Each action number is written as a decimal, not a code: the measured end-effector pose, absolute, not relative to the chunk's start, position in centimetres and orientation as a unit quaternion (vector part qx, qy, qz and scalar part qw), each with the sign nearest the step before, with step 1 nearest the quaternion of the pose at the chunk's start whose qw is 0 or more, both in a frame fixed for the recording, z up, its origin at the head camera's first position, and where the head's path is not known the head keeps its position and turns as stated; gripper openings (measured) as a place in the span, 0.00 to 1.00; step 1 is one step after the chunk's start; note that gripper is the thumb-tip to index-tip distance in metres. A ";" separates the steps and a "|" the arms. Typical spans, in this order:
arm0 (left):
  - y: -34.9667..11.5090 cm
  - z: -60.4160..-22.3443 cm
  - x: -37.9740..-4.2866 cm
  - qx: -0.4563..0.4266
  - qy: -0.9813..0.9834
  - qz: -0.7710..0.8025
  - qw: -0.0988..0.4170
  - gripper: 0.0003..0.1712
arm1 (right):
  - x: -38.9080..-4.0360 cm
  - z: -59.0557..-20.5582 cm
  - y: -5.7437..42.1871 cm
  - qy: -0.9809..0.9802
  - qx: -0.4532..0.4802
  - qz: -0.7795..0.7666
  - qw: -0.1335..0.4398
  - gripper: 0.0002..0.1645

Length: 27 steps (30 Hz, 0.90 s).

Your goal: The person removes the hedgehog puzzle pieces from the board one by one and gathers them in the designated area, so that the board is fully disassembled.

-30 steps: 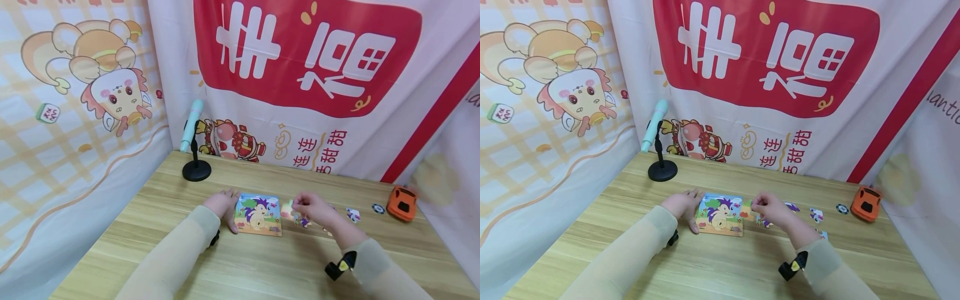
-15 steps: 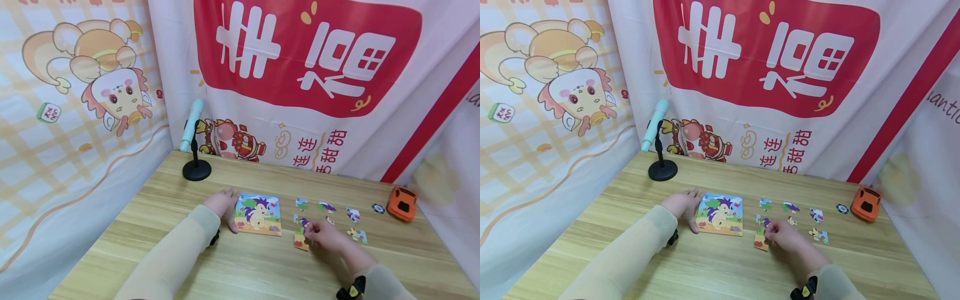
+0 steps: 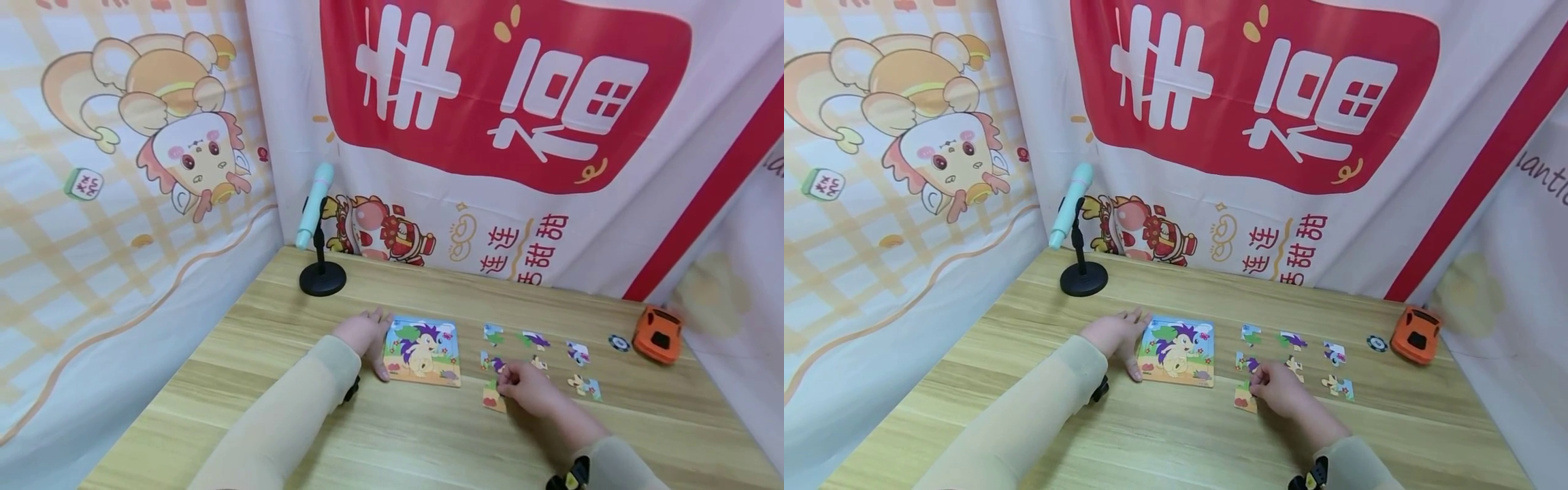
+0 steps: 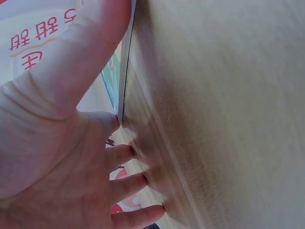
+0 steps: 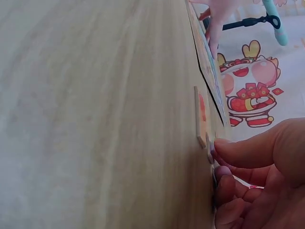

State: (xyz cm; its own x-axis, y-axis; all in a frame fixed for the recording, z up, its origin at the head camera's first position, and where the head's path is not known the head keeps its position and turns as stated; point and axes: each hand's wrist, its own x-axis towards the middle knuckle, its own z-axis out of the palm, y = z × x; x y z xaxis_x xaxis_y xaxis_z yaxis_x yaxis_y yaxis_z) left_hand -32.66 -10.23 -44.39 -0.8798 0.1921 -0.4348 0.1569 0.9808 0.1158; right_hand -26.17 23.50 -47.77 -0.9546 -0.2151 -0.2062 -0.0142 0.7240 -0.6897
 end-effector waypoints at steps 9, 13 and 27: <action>-10.4 -45.0 -32.9 0.095 0.970 0.041 0.221 0.81 | -27.6 -44.7 21.7 0.912 -0.129 -0.374 0.105 0.05; -10.3 -44.1 -32.1 0.093 0.970 0.052 0.218 0.79 | -28.0 -43.2 19.5 0.919 -0.158 -0.346 0.106 0.05; -10.3 -44.0 -32.0 0.100 0.970 0.052 0.214 0.78 | -29.0 -45.8 12.3 0.893 -0.223 -0.366 0.140 0.10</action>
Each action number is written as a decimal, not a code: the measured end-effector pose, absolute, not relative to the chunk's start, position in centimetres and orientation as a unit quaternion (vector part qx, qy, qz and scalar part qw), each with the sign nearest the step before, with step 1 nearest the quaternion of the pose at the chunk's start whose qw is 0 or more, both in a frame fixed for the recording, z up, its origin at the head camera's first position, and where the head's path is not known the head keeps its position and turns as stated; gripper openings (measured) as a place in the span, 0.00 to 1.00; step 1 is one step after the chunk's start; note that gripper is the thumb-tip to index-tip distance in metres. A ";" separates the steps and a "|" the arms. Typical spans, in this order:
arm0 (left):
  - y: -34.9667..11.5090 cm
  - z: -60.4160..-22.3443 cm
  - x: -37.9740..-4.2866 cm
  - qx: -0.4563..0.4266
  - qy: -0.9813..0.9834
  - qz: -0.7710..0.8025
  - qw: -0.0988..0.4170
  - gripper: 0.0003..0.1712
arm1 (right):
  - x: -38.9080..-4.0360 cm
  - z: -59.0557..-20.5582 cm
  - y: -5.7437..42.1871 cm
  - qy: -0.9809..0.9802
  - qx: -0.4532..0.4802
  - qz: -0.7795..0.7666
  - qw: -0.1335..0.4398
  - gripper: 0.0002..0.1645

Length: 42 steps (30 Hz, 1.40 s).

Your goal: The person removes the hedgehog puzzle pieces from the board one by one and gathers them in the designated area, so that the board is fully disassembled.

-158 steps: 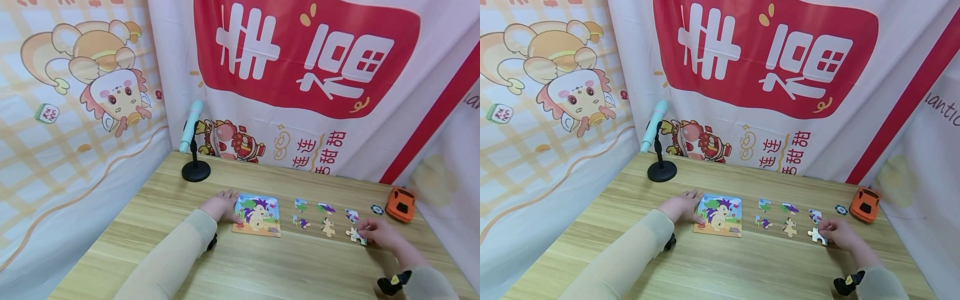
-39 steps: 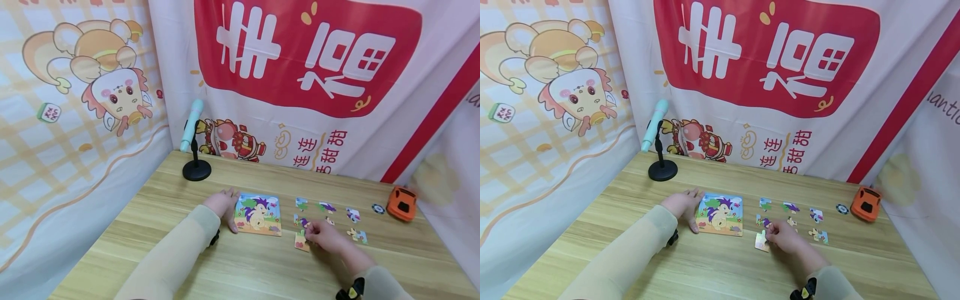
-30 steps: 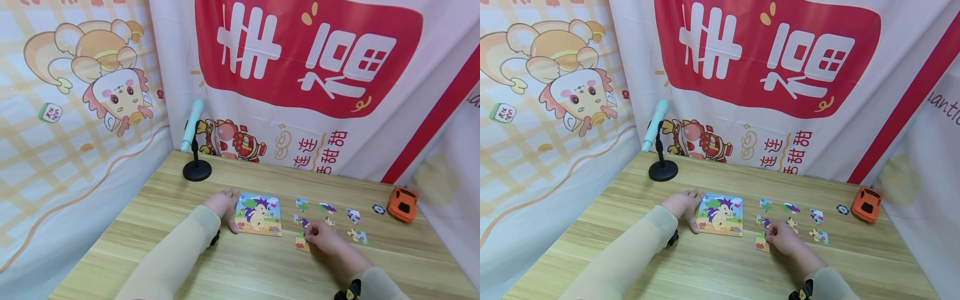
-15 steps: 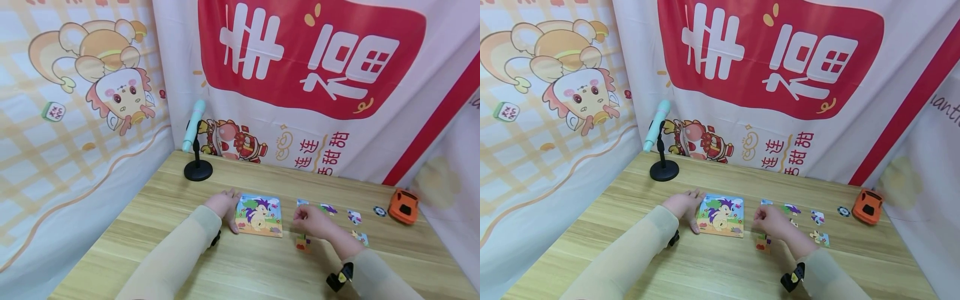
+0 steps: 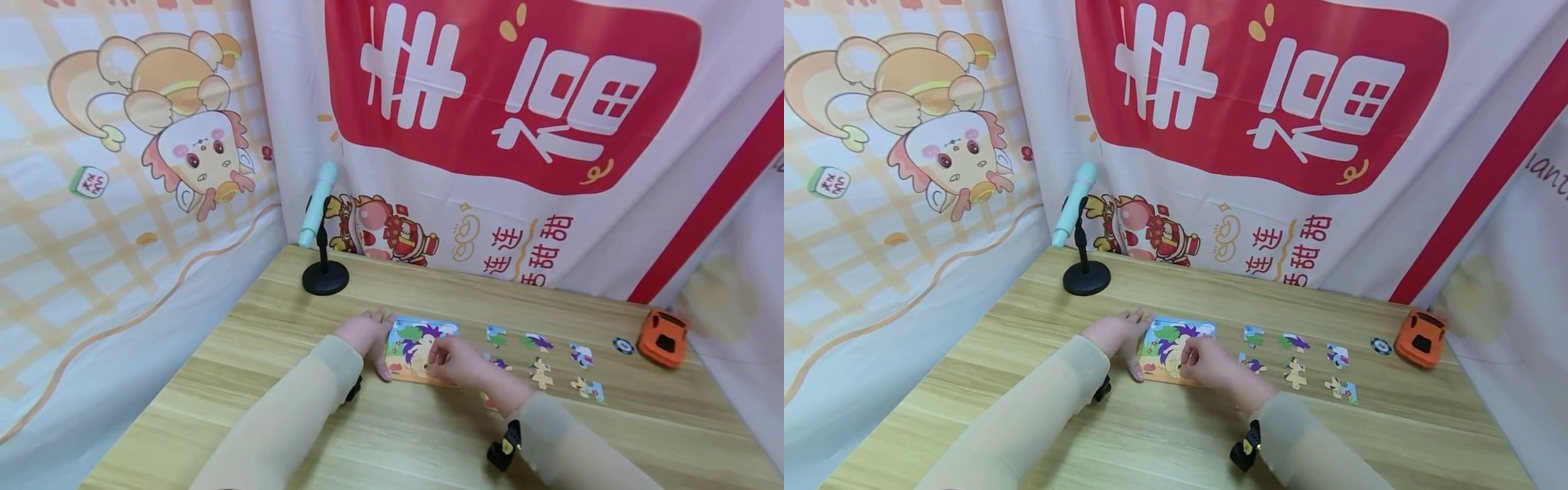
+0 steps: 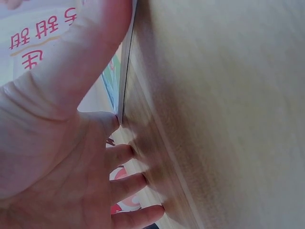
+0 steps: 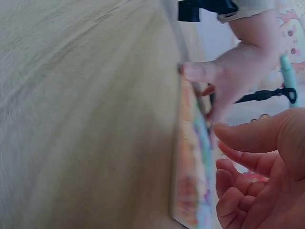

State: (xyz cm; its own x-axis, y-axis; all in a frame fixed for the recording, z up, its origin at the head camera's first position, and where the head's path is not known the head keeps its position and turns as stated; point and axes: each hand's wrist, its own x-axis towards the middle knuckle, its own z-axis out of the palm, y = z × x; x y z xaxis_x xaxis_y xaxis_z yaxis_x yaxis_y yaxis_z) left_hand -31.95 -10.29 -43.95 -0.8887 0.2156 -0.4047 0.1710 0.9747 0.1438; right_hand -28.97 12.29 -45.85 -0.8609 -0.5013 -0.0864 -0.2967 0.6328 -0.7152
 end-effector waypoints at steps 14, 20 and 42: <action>-10.2 -44.7 -32.9 0.097 0.969 0.046 0.223 0.83 | -29.7 -48.4 11.4 0.902 -0.179 -0.370 0.134 0.25; -10.4 -45.2 -33.3 0.095 0.970 0.049 0.217 0.84 | -29.6 -48.0 11.2 0.912 -0.165 -0.351 0.134 0.25; -10.3 -43.8 -31.9 0.109 0.972 0.058 0.202 0.78 | -29.4 -47.4 11.8 0.878 -0.118 -0.433 0.166 0.06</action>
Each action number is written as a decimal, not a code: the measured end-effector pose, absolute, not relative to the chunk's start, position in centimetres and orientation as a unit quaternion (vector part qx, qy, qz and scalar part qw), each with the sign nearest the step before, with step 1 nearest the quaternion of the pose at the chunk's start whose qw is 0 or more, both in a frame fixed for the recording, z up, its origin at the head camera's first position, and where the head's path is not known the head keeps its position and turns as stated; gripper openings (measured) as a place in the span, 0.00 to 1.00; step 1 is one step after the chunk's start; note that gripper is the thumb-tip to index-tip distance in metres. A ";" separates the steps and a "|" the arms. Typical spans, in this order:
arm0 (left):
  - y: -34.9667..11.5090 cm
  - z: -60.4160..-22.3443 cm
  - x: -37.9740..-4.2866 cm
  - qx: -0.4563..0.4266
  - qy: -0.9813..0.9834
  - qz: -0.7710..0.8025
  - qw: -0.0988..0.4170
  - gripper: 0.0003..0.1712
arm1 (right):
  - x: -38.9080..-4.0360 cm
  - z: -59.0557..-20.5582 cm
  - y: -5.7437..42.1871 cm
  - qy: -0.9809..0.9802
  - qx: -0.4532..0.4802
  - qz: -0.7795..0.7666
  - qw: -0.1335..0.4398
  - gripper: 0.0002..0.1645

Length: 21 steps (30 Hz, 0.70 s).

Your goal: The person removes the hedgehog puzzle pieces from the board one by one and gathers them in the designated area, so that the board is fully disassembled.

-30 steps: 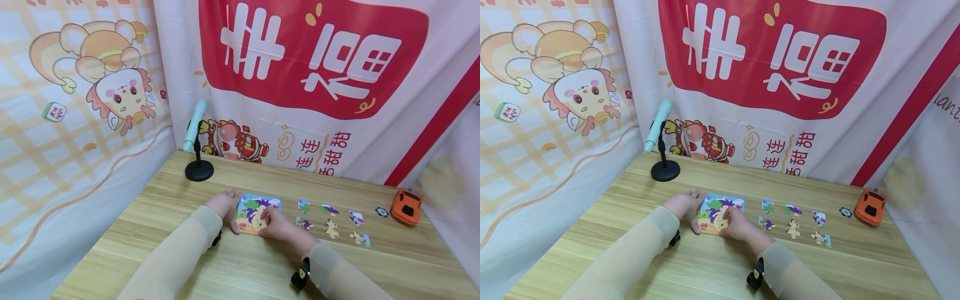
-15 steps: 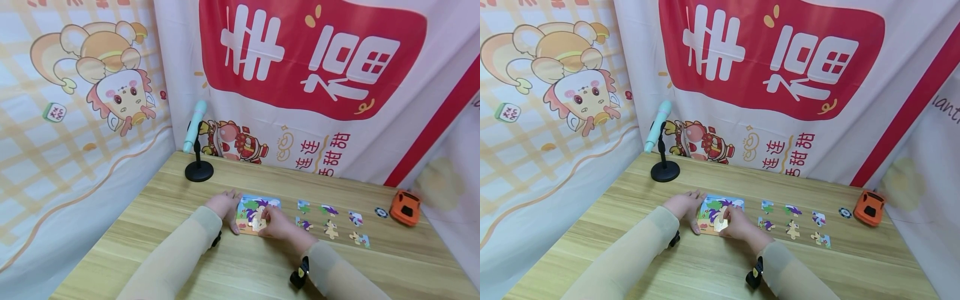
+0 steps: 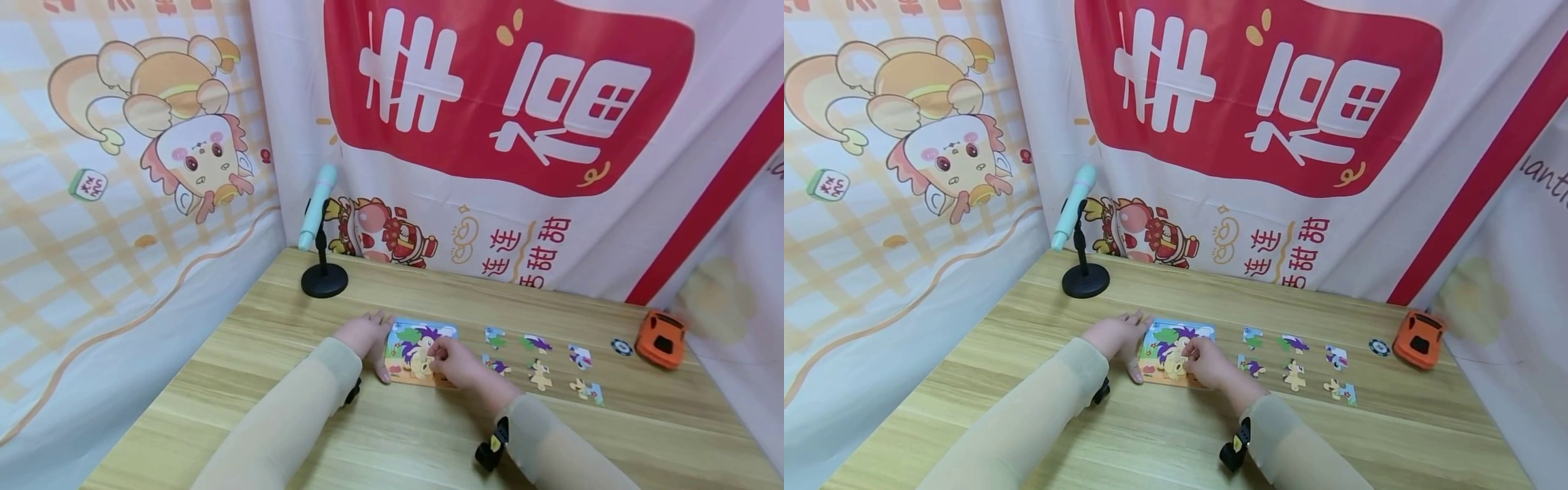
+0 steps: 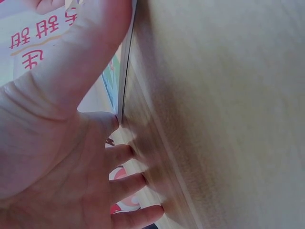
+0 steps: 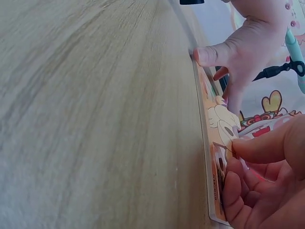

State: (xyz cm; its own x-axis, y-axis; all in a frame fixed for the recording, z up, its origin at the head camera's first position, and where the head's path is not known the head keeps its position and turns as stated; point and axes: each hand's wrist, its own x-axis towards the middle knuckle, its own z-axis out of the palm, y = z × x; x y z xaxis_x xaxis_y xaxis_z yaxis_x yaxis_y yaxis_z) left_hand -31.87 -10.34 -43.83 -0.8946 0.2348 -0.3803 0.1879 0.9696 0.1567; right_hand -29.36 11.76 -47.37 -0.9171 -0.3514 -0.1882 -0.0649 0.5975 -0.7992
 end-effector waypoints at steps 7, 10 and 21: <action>-10.5 -43.9 -31.8 0.108 0.972 0.056 0.203 0.78 | -29.6 -47.6 12.2 0.860 -0.118 -0.463 0.177 0.04; -10.5 -43.9 -31.8 0.107 0.972 0.055 0.203 0.79 | -29.7 -47.3 12.6 0.849 -0.131 -0.479 0.181 0.04; -10.5 -44.6 -32.4 0.098 0.970 0.067 0.213 0.79 | -29.4 -43.1 17.2 0.806 -0.159 -0.540 0.181 0.08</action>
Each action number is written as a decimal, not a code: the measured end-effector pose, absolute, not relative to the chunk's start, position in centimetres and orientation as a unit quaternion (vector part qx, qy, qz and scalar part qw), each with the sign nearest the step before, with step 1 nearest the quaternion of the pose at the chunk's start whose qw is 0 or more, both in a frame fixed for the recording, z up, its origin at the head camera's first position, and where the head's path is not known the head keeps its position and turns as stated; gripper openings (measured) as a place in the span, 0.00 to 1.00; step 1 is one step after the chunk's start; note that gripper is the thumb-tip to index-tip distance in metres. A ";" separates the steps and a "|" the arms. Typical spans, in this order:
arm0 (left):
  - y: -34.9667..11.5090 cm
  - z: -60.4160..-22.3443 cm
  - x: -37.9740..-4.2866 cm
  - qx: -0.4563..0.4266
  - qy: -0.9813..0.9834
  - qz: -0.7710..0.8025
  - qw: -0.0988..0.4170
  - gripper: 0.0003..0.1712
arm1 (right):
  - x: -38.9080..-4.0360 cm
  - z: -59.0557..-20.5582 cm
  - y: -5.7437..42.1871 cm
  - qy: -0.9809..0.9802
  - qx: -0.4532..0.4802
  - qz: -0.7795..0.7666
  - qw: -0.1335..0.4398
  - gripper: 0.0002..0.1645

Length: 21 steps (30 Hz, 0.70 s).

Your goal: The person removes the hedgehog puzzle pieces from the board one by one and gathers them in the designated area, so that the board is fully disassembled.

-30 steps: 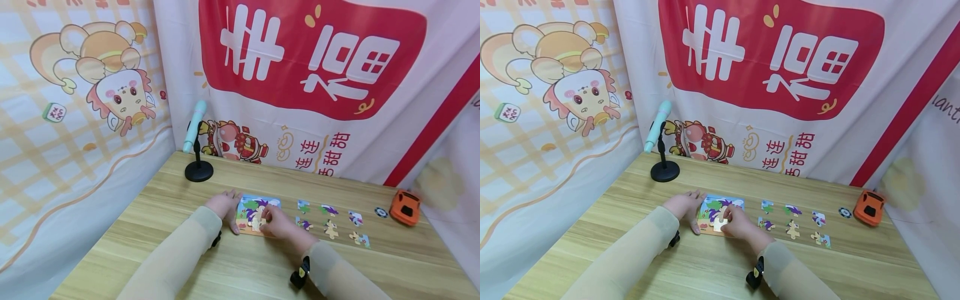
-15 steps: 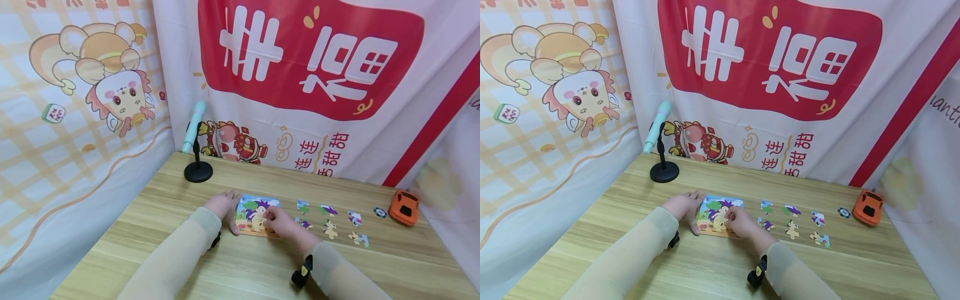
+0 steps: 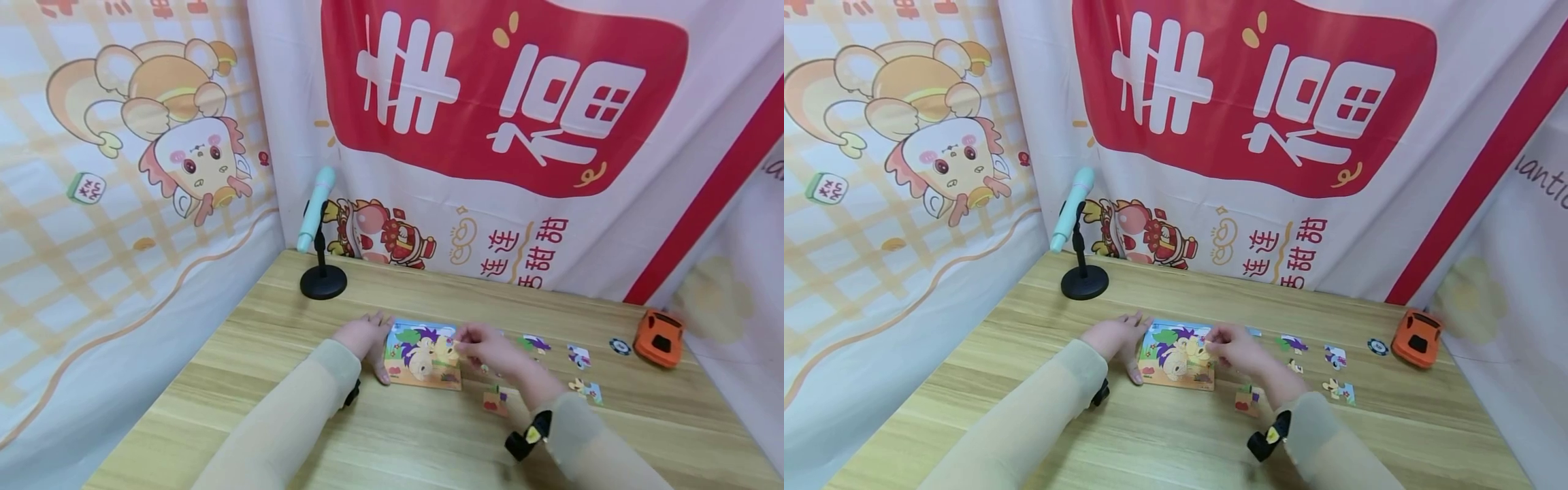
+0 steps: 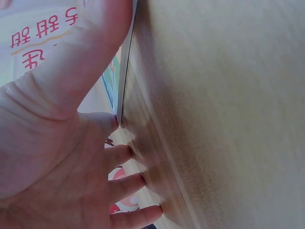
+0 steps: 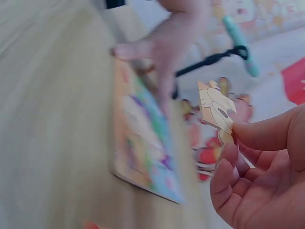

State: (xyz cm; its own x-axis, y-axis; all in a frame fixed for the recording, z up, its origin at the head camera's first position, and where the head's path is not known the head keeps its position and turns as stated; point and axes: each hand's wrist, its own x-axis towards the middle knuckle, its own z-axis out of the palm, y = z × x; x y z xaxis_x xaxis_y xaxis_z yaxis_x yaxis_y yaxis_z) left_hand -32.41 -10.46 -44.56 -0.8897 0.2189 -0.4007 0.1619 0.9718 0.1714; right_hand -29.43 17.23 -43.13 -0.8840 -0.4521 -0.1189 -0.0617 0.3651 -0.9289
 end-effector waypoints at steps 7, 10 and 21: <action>-10.2 -44.3 -32.4 0.089 0.969 0.061 0.225 0.80 | -28.3 -39.6 23.6 0.830 -0.173 -0.506 0.160 0.11; -10.0 -44.3 -32.4 0.085 0.968 0.069 0.227 0.82 | -27.5 -39.2 26.7 0.843 -0.155 -0.490 0.160 0.11; -10.3 -43.8 -32.0 0.084 0.968 0.082 0.222 0.78 | -24.5 -43.3 32.2 0.887 -0.076 -0.425 0.162 0.11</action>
